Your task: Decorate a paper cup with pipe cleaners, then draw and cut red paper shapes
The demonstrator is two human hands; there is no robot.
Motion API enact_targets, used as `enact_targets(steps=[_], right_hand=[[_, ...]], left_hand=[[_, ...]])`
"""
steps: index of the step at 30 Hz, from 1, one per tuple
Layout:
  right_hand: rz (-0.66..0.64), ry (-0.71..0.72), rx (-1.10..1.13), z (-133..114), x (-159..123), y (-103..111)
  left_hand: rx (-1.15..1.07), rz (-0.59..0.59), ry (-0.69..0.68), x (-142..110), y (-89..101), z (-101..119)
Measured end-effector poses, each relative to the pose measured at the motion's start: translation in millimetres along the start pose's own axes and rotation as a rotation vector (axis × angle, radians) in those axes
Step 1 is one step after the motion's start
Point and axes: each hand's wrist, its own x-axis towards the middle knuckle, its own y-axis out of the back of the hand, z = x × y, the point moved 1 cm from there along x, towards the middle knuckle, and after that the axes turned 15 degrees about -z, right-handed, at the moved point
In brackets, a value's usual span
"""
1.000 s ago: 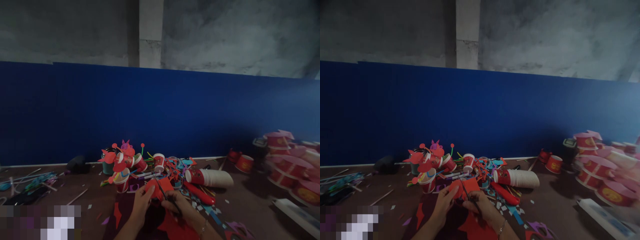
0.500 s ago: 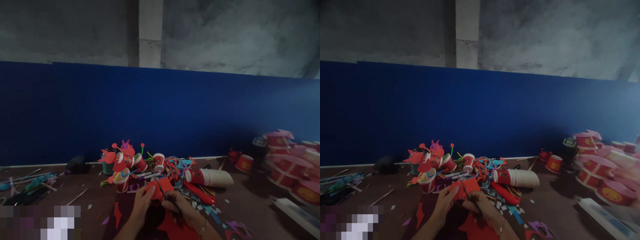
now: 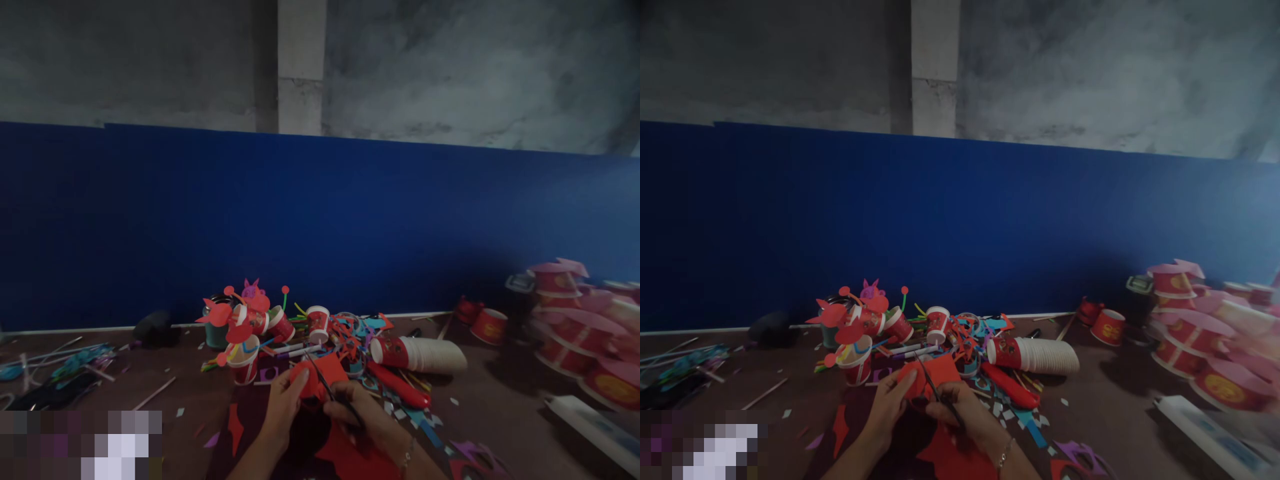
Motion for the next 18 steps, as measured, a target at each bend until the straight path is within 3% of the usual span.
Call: enact_targets(steps=[18], right_hand=[[0.007, -0.011, 0.010, -1.6, -0.4, -0.5]], left_hand=[[-0.015, 0.003, -0.007, 3.6, 2.4, -4.7]])
